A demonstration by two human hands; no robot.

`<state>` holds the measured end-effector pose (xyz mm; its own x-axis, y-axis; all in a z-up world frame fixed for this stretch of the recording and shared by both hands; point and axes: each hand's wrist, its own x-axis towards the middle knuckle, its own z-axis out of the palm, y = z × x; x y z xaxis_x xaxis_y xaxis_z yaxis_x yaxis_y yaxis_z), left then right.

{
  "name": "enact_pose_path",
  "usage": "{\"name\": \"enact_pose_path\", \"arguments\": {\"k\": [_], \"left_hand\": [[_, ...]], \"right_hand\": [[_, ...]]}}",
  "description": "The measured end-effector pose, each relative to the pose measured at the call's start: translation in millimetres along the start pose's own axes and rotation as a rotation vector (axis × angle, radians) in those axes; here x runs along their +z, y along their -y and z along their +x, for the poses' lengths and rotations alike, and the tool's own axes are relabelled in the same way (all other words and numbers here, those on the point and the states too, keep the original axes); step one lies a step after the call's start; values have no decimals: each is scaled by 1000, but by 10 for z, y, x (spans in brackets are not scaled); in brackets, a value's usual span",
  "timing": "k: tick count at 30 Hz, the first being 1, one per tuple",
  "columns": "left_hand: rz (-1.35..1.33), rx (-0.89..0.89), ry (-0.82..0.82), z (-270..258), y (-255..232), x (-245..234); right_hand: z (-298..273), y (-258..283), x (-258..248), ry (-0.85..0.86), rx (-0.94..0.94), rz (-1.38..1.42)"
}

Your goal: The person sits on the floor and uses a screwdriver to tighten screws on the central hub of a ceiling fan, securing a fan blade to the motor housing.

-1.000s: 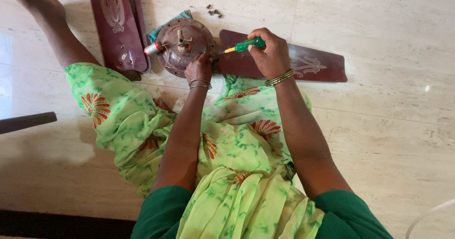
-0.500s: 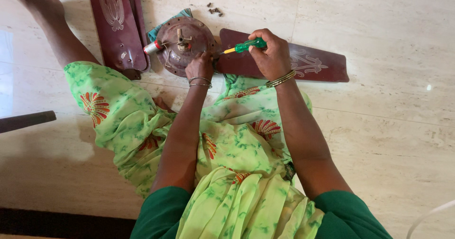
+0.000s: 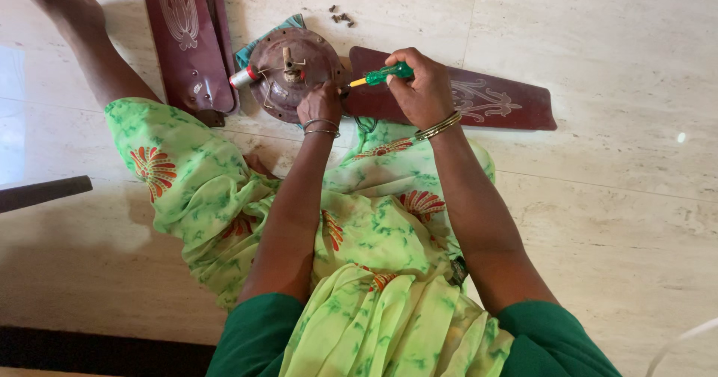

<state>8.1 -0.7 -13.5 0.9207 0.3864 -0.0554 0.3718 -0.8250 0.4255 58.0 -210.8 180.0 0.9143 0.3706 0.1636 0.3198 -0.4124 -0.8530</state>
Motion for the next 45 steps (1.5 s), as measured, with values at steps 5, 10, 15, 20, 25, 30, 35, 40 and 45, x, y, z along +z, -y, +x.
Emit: {"name": "enact_pose_path", "arguments": {"k": [5,10,15,20,25,30,35,40,45], "left_hand": [[-34,36,-38,-41,48,14],[-76,52,-87,-78,55,16],[-122,57,-73,-91,61,-15],[-104,76,-84,-81,70,-11],[-106,58,-96,-84,88,42],[-58,28,-71,-46,85,63],[-87,8,-72,-46,72,53],[-102,-10,-67,-46,62,41],[-84,-10,-52,-40,60,40]], "right_hand": [[6,29,47,6,-13,-24],[11,61,77,9,-32,-24],[28,91,154,8,-101,-76],[31,98,215,17,-60,-92],[51,108,262,-2,-82,-157],[83,166,270,-13,-98,-198],[93,242,256,-8,-120,-199],[100,299,282,8,-121,-210],[99,298,310,15,-128,-236]]}}
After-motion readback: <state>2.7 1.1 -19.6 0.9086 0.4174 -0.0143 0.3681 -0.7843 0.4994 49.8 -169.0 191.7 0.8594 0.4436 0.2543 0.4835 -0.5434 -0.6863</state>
